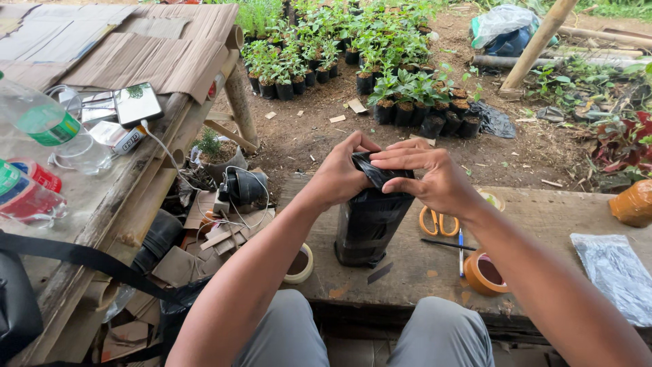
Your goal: The person wraps a black plastic-wrapped cylindrical object with clear packing tape on a wooden table. They repeatedly apply tape strips, smooth them down, and adjust the object's position to secure the wrapping.
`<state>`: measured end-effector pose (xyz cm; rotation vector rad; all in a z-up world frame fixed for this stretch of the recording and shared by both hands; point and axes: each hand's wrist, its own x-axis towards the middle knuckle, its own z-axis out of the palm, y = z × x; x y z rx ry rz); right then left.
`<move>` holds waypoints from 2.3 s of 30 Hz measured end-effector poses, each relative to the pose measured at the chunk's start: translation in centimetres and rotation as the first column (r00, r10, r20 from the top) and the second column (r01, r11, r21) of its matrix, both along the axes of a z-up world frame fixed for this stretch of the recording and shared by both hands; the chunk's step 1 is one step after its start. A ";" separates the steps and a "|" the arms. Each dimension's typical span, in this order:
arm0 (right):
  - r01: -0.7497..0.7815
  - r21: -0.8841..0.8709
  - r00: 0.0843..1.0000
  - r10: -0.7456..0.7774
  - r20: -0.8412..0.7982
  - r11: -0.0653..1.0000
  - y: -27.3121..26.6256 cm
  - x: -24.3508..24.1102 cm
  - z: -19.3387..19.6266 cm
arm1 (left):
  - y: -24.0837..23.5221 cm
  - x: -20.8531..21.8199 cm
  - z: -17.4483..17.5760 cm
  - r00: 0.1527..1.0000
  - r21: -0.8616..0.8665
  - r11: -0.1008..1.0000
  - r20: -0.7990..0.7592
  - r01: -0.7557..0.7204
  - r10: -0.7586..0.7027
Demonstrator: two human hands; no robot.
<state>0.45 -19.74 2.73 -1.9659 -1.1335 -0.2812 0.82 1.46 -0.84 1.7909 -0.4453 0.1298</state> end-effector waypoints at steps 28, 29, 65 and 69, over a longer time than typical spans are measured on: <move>-0.044 -0.344 0.958 0.138 0.253 0.938 -0.3 0.0 5.5 | -0.7 -4.6 4.0 0.837 0.384 0.803 0.493 -0.455 0.238; -0.005 -0.345 0.917 0.141 0.372 0.939 -0.3 -0.3 5.2 | -0.7 -4.7 3.6 0.814 0.382 0.803 0.543 -0.457 0.205; 0.231 0.077 0.801 -0.234 0.550 0.970 1.3 -1.7 1.6 | -0.4 -1.3 -1.2 0.980 -0.579 0.811 -0.096 0.088 -0.175; 0.158 0.103 0.783 -0.188 0.592 0.982 0.8 -1.8 1.0 | -0.6 -0.1 -2.0 0.986 -0.477 0.878 -0.136 0.020 -0.097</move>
